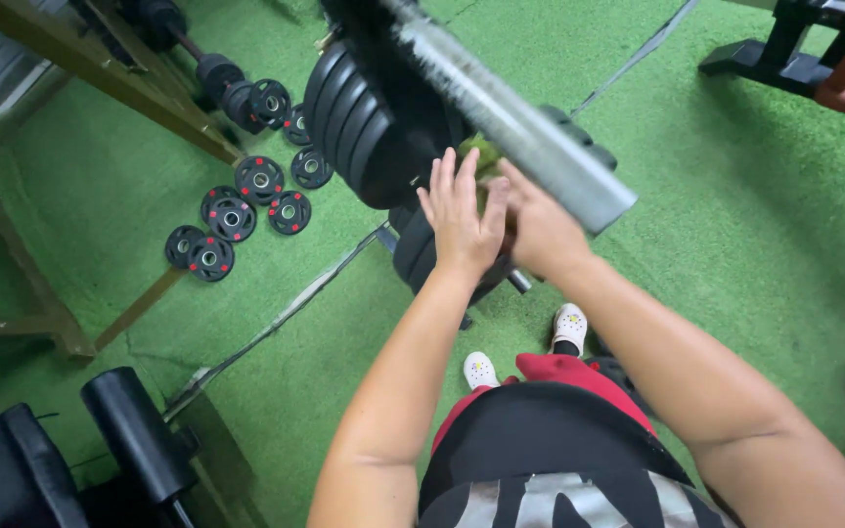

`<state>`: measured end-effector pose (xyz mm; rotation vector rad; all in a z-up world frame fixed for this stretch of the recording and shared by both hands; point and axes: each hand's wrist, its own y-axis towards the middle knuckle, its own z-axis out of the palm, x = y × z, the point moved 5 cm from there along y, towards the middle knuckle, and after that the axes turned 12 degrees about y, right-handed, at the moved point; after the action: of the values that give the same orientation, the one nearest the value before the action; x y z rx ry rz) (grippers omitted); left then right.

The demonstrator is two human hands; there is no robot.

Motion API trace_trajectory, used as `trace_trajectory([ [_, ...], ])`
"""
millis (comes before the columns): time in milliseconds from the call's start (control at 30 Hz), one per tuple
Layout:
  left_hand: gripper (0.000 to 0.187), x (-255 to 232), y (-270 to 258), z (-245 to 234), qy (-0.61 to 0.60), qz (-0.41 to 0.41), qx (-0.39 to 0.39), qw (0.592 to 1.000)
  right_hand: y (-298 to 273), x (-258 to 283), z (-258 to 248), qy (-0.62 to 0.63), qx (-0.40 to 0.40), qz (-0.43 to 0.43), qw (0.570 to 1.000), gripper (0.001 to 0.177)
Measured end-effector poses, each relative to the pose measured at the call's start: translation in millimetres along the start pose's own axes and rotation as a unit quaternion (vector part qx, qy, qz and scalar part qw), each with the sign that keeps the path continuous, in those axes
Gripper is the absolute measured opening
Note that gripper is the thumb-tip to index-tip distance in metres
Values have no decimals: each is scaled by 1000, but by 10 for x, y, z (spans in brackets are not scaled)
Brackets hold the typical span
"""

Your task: Cleaning and wiping down gym machines and weight plates using a spray bottle and a cloth.

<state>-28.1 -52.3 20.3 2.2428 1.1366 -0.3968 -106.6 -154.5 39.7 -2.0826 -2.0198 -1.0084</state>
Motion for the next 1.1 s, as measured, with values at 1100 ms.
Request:
trace_trajectory([
  [1100,57,-782,353,217,222,-19,48,974,-550,-3834,1828,647,100,634,410,33],
])
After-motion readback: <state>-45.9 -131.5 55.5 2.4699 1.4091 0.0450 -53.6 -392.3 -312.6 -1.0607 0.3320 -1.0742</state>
